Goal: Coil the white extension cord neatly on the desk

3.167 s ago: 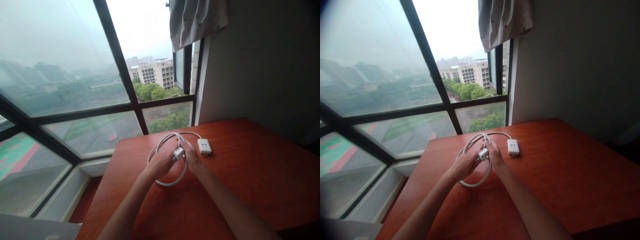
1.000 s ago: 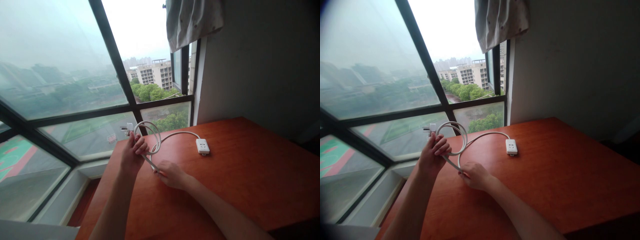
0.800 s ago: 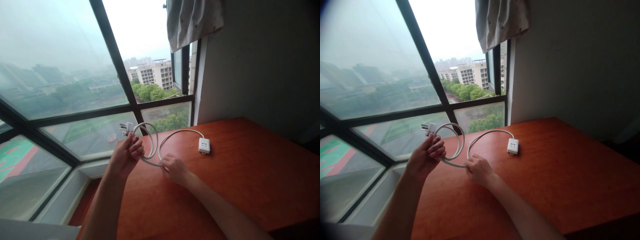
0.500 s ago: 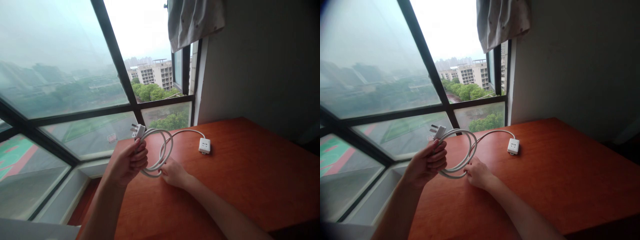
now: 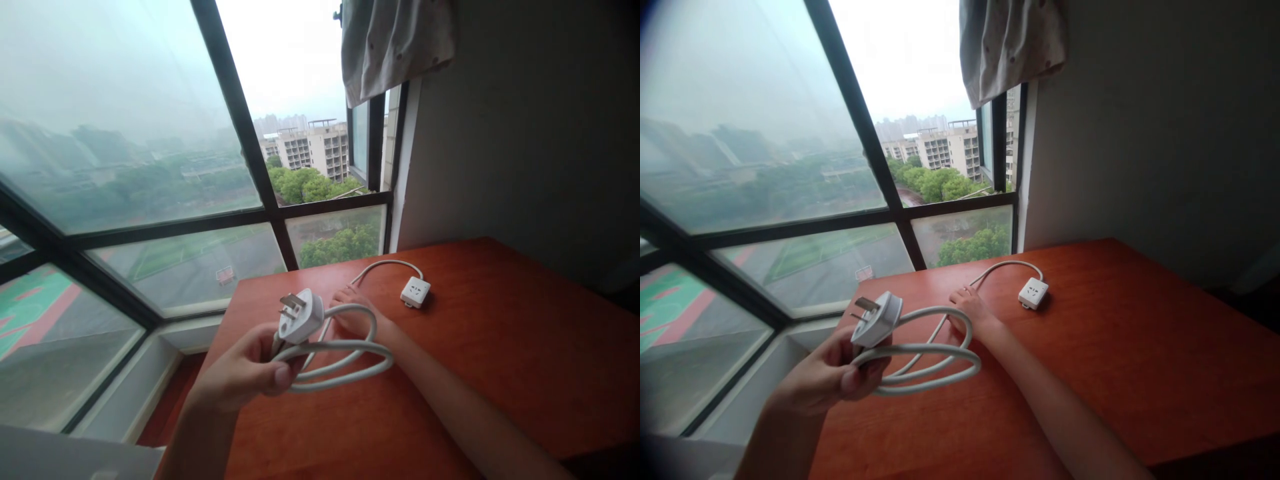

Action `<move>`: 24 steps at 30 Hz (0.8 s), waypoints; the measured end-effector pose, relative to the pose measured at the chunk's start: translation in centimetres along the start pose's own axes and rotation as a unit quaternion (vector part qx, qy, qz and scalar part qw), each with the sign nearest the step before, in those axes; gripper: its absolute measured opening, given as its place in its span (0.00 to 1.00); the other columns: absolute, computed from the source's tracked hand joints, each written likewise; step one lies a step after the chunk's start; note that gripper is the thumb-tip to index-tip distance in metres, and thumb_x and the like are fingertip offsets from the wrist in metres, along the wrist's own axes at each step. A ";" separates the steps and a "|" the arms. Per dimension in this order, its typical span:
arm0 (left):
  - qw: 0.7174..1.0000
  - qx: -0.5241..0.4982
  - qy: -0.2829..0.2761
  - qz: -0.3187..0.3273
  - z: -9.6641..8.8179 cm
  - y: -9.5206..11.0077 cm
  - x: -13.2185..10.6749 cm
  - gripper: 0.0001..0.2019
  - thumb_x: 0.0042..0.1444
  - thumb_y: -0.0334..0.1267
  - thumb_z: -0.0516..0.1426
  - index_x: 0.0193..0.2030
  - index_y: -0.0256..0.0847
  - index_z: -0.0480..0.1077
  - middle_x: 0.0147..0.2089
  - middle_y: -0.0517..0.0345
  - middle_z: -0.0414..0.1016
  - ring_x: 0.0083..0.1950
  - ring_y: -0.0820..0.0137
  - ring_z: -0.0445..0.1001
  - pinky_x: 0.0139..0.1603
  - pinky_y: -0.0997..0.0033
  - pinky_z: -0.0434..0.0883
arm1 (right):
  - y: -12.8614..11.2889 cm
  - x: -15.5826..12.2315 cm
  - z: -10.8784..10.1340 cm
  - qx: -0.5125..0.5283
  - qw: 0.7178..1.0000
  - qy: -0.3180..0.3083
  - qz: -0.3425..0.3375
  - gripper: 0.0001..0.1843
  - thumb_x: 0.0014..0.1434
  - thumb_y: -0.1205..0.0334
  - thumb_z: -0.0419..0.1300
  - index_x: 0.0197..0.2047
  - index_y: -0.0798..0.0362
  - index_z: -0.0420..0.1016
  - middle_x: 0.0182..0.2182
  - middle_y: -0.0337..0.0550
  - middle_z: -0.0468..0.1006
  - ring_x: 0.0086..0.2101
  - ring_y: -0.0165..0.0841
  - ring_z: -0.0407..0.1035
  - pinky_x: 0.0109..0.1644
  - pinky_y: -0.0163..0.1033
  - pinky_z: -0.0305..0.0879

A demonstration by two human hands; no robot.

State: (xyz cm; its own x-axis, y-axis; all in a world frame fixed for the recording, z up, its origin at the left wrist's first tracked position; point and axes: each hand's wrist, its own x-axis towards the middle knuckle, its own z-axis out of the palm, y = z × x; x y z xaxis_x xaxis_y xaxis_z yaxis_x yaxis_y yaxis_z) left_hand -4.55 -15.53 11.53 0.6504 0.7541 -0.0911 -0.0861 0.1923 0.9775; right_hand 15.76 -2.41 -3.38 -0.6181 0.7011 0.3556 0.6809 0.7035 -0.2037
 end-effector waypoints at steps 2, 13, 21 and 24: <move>0.994 0.077 0.073 -0.010 -0.5 0.2 -0.1 0.18 0.51 0.48 0.65 0.34 0.34 0.69 0.24 0.64 0.55 0.21 0.82 0.47 0.19 0.79 0.44 | 1.6 0.9 -1.6 -0.035 0.999 -0.032 -0.005 0.10 0.62 0.59 0.57 0.38 0.52 0.79 0.40 0.50 0.78 0.43 0.40 0.69 0.54 0.44 0.59; 0.976 0.148 0.160 -0.025 -4.0 -1.6 1.8 0.19 0.57 0.51 0.59 0.27 0.38 0.60 0.22 0.67 0.52 0.21 0.80 0.49 0.20 0.78 0.47 | 7.7 6.6 -9.1 0.076 0.973 -0.205 0.079 0.20 0.55 0.46 0.61 0.23 0.54 0.74 0.19 0.36 0.68 0.24 0.28 0.59 0.27 0.35 0.46; 0.967 -0.025 0.246 0.054 -3.7 -2.9 4.1 0.20 0.55 0.49 0.62 0.28 0.39 0.57 0.20 0.71 0.47 0.19 0.83 0.45 0.19 0.82 0.46 | 5.7 7.7 -11.9 0.251 0.944 -0.165 0.139 0.22 0.57 0.43 0.58 0.28 0.56 0.74 0.18 0.34 0.64 0.21 0.25 0.56 0.25 0.32 0.48; 0.953 -0.086 0.273 0.101 -4.0 -2.8 4.1 0.17 0.55 0.46 0.63 0.31 0.38 0.60 0.20 0.72 0.47 0.18 0.84 0.44 0.18 0.83 0.46 | 5.9 7.4 -11.5 0.171 0.968 -0.118 0.138 0.18 0.59 0.49 0.58 0.29 0.56 0.75 0.23 0.39 0.71 0.25 0.27 0.62 0.28 0.32 0.51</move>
State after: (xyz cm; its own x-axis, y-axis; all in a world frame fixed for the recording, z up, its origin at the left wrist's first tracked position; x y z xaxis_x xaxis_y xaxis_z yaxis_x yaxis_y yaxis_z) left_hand -4.65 -10.46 7.67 0.1225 0.9918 -0.0357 -0.3215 0.0737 0.9441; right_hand 19.73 5.62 8.51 -0.5314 0.8464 0.0347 0.6879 0.4551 -0.5654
